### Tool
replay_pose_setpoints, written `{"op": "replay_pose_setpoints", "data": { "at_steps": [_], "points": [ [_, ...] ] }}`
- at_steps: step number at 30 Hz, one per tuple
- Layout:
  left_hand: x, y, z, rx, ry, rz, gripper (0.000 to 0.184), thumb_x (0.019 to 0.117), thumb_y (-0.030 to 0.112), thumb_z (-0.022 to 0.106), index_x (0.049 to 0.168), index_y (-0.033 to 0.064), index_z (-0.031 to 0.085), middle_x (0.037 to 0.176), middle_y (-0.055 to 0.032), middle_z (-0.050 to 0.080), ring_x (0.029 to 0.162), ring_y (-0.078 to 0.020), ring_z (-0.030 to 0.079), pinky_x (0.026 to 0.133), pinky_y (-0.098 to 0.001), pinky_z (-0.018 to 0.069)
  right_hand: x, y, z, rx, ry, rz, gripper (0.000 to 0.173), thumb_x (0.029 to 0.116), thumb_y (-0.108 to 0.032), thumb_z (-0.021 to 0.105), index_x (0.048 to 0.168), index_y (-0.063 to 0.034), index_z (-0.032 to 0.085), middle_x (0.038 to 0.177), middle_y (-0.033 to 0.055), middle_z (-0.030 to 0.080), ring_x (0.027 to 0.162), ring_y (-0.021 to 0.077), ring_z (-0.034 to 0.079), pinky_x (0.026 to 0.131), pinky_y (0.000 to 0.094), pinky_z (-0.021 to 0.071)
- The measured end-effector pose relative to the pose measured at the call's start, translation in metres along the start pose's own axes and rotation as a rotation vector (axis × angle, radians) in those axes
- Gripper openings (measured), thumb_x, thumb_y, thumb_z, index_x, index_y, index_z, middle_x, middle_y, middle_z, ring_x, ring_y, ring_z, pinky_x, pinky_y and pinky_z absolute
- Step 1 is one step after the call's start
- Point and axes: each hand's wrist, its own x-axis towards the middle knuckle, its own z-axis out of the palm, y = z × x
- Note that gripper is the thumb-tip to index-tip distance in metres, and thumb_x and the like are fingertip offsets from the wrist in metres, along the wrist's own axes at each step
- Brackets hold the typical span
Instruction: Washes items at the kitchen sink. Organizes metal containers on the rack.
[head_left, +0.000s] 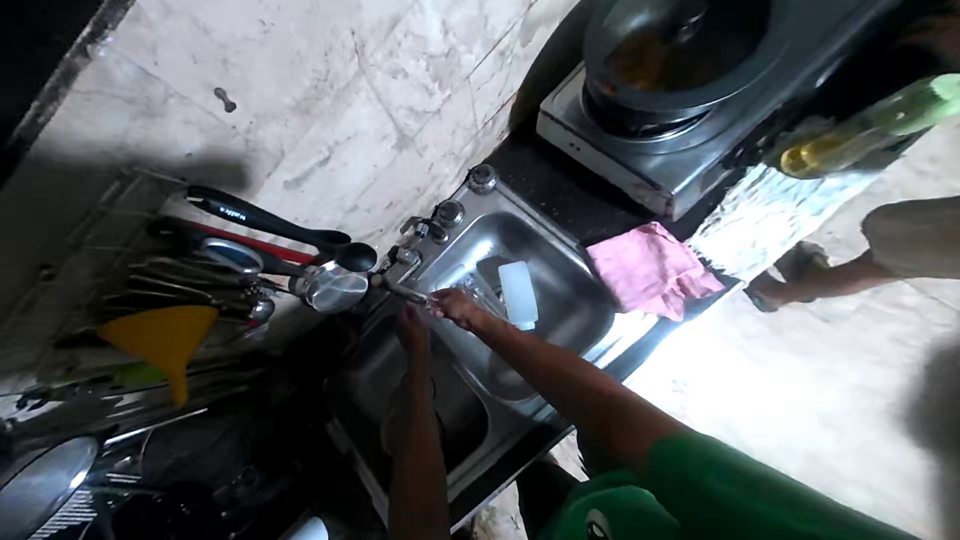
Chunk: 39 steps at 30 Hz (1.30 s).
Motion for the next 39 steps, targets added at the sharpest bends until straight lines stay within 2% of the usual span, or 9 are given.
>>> {"op": "replay_pose_setpoints", "data": {
  "at_steps": [2,6,9,21,27,33,35,37,39],
  "points": [
    [0.067,-0.075,0.019,0.1,0.465,0.296,0.047,0.1107,0.034,0.043,0.138,-0.0017,0.056,0.124,-0.0242,0.067,0.113,-0.0365,0.068,0.099,-0.0529,0.0534,0.01,0.006,0.002,-0.179,0.026,0.002,0.034,0.1096,-0.028,0.05,0.124,-0.0009,0.064,0.081,0.0045,0.063,0.059,0.0077,0.053,0.057,0.0243,0.0472],
    [0.108,-0.104,-0.022,0.352,0.661,0.334,0.054,0.11,0.035,0.042,0.147,-0.003,0.047,0.151,-0.0276,0.046,0.138,-0.041,0.049,0.113,-0.0544,0.043,0.019,0.014,-0.018,-0.738,0.044,-0.163,0.049,0.1112,-0.036,0.04,0.113,0.0031,0.069,0.103,0.0243,0.068,0.094,0.0374,0.067,0.086,0.0568,0.0531],
    [0.125,-0.108,-0.044,0.457,0.661,0.319,0.056,0.1074,0.041,0.049,0.143,-0.003,0.051,0.149,-0.0287,0.047,0.134,-0.0432,0.052,0.108,-0.0566,0.0466,0.008,0.009,-0.037,-1.083,0.036,-0.072,0.05,0.1058,-0.045,0.047,0.106,-0.0019,0.072,0.113,0.0233,0.07,0.11,0.0415,0.066,0.09,0.0658,0.0501],
    [0.139,-0.101,-0.081,0.911,0.358,0.329,0.024,0.0949,0.003,0.065,0.116,-0.0072,0.067,0.125,-0.03,0.064,0.119,-0.0478,0.061,0.097,-0.0636,0.0505,-0.067,0.02,-0.103,-1.102,0.069,-0.129,0.035,0.1029,-0.031,0.06,0.118,-0.0009,0.07,0.112,0.0209,0.07,0.108,0.036,0.067,0.099,0.0567,0.05],
    [0.149,-0.115,-0.098,1.109,0.352,0.667,0.039,0.0953,-0.003,0.063,0.133,0.0037,0.061,0.132,-0.0226,0.063,0.122,-0.0441,0.061,0.101,-0.0596,0.0501,-0.101,0.032,-0.086,-1.062,0.106,-0.245,0.036,0.098,-0.028,0.067,0.122,-0.0013,0.067,0.109,0.0168,0.071,0.101,0.0291,0.069,0.095,0.0488,0.0538],
    [0.041,-0.122,-0.034,0.183,0.648,0.555,0.04,0.0987,0.008,0.063,0.136,-0.0028,0.057,0.152,-0.0261,0.045,0.139,-0.0417,0.046,0.113,-0.0557,0.0428,-0.163,0.01,-0.03,-1.024,0.425,-0.676,0.011,0.0908,-0.011,0.068,0.097,-0.0019,0.069,0.09,0.011,0.07,0.081,0.0219,0.069,0.077,0.0422,0.0597],
    [-0.013,-0.122,0.02,-0.167,0.702,0.537,0.029,0.1017,0.019,0.062,0.117,-0.005,0.065,0.123,-0.0221,0.065,0.114,-0.0313,0.065,0.099,-0.0446,0.0554,-0.16,0.021,-0.032,-1.027,0.387,-0.828,0.006,0.0895,-0.004,0.067,0.093,0.0005,0.068,0.089,0.0129,0.068,0.08,0.0226,0.068,0.074,0.04,0.0598],
    [-0.047,-0.128,0.073,-0.205,0.377,0.548,0.03,0.1032,0.016,0.056,0.121,-0.0057,0.066,0.123,-0.0213,0.068,0.118,-0.0289,0.064,0.106,-0.0418,0.0509,-0.138,0.042,-0.048,-1.177,0.151,-0.598,0.022,0.0913,-0.009,0.068,0.108,0.0049,0.067,0.1,0.0215,0.069,0.091,0.033,0.069,0.083,0.0495,0.0579],
    [-0.068,-0.124,0.106,-0.123,-0.01,0.488,0.041,0.1006,0.012,0.061,0.139,-0.0034,0.058,0.141,-0.0238,0.059,0.133,-0.0351,0.055,0.115,-0.0484,0.0421,-0.131,0.041,-0.069,-1.393,-0.173,-0.144,0.069,0.0922,-0.023,0.077,0.149,0.0009,0.046,0.136,0.0297,0.059,0.124,0.0444,0.059,0.106,0.0605,0.046]
  ]
}}
